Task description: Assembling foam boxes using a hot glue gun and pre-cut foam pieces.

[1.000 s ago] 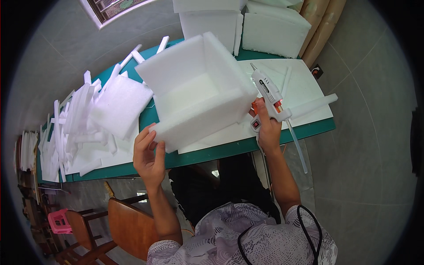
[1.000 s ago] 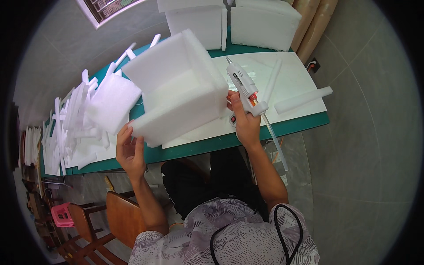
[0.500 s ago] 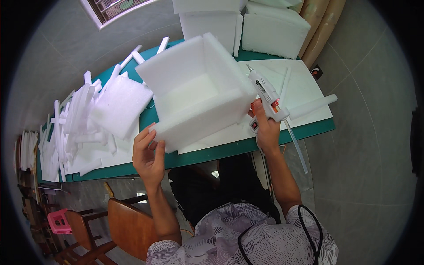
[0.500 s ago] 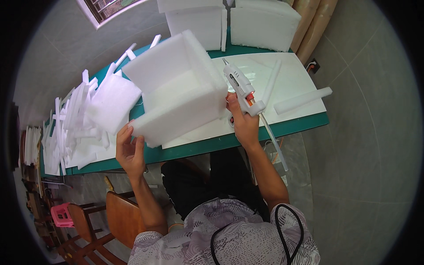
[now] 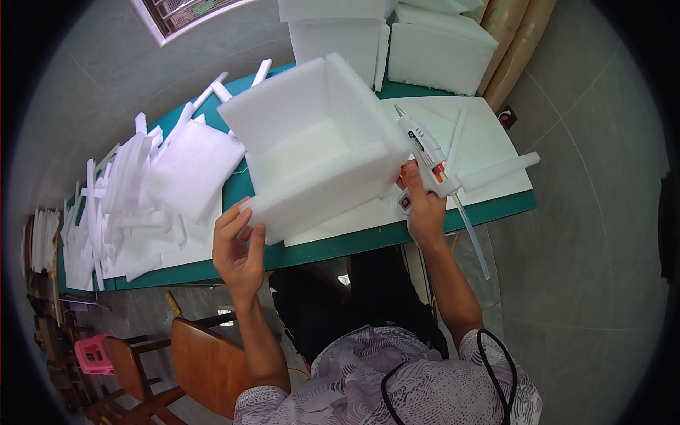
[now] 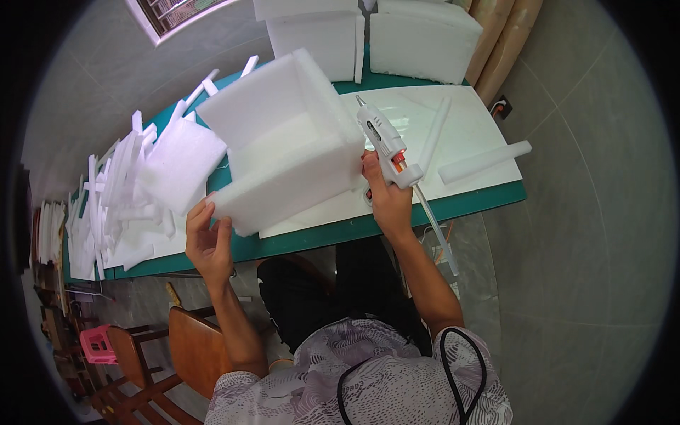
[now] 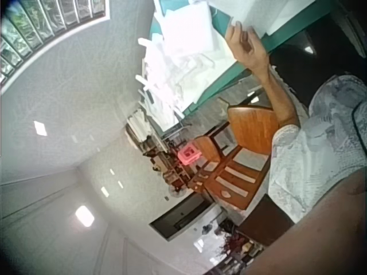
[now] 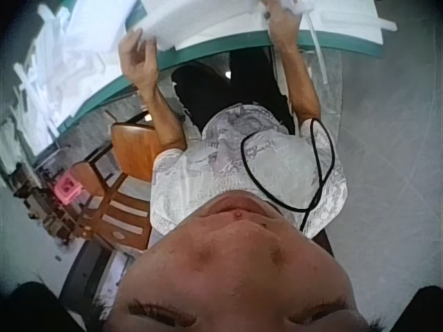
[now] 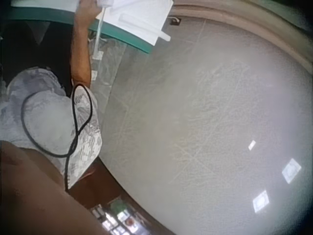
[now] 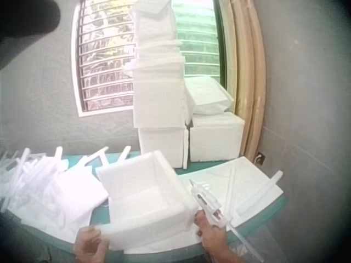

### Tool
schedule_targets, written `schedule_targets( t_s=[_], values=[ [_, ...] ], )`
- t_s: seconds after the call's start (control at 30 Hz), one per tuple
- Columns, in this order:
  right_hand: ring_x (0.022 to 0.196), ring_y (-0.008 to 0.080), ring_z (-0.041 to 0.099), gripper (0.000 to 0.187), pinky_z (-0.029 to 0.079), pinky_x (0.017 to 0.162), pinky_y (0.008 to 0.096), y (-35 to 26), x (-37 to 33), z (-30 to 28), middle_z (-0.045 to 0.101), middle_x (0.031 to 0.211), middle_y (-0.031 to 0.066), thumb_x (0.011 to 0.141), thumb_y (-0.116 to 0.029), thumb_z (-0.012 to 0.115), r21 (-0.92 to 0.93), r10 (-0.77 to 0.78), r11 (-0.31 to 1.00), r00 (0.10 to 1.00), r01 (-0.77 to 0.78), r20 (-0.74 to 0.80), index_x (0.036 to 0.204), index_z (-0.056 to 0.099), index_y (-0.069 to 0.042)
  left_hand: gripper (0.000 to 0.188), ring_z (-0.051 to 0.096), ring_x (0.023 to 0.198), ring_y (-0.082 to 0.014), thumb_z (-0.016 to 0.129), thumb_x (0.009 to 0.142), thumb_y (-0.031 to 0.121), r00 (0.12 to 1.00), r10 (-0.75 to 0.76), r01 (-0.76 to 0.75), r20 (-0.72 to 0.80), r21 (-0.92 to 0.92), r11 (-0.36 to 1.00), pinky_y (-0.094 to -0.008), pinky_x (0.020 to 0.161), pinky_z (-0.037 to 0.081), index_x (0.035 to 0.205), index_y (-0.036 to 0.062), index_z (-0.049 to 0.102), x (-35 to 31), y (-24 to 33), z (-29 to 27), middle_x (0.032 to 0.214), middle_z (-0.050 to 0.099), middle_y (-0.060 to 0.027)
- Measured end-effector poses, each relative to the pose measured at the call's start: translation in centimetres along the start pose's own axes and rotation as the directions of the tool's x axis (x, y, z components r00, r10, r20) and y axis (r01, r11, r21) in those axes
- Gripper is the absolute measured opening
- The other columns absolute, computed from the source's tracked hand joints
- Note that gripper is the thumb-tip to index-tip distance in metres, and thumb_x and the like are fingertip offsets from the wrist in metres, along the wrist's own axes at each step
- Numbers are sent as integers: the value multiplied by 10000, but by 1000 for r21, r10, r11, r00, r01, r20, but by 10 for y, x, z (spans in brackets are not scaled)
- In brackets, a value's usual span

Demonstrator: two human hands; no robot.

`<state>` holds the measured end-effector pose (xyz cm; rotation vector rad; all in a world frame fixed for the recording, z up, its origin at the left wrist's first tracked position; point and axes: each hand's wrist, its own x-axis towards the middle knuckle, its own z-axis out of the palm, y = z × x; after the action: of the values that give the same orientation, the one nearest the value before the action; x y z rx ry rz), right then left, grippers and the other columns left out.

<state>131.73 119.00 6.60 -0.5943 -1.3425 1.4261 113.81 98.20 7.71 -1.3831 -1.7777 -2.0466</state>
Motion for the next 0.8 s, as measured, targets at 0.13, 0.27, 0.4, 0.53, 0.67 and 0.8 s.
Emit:
schedule_targets(
  t_s=[0.13, 0.27, 0.4, 0.53, 0.67, 0.8],
  values=[
    [815, 94, 532, 373, 437, 727, 254, 3, 0, -2, 602, 875, 28, 958, -321, 605, -18, 9, 1000, 1000, -9, -5, 1051, 634, 38, 308, 581, 1089, -221, 607, 849, -111, 1000, 1, -1, -3, 2, 1000, -284, 780, 550, 1135, 3, 603, 0, -1, 1, 1243, 543, -189],
    [793, 89, 524, 366, 431, 704, 250, 3, -1, -2, 593, 858, 20, 963, -318, 596, -18, -25, 1000, 1000, 25, -6, 1046, 634, 36, 307, 584, 1083, -221, 606, 850, -109, 1000, 0, 0, 2, -5, 1000, -284, 778, 550, 1135, 3, 603, -1, 0, 2, 1244, 543, -189],
    [766, 83, 520, 335, 431, 678, 240, 7, 1, -6, 586, 852, 13, 969, -305, 586, -18, -24, 1000, 1000, 24, 9, 1017, 628, 25, 314, 587, 1072, -215, 607, 847, -113, 1000, 5, -5, 10, 0, 1000, -276, 771, 546, 1139, 4, 602, -1, 0, 3, 1244, 542, -191],
    [763, 84, 530, 302, 431, 663, 237, 4, 2, -2, 592, 854, 12, 973, -282, 581, 5, -9, 1000, 1000, 9, -4, 1003, 621, 15, 324, 586, 1074, -211, 607, 840, -121, 1000, -1, 1, 14, -22, 1000, -264, 776, 542, 1141, 0, 601, 1, -1, 1, 1240, 545, -188],
    [773, 90, 551, 263, 431, 672, 240, 5, 3, 8, 605, 865, 15, 979, -249, 573, 63, -56, 996, 997, 59, -44, 991, 617, 10, 325, 584, 1083, -214, 601, 837, -129, 1000, 7, -7, -9, 0, 1000, -263, 797, 538, 1137, -5, 602, 3, 0, 0, 1236, 546, -185],
    [744, 65, 575, 266, 423, 586, 213, 19, 2, -4, 619, 844, -8, 945, -297, 621, -43, 36, 998, 995, -41, -95, 1032, 630, -46, 310, 582, 1106, -234, 601, 827, -131, 999, -44, 45, 22, -30, 999, -286, 864, 531, 1112, -8, 608, 1, 2, -2, 1216, 554, -171]
  ],
)
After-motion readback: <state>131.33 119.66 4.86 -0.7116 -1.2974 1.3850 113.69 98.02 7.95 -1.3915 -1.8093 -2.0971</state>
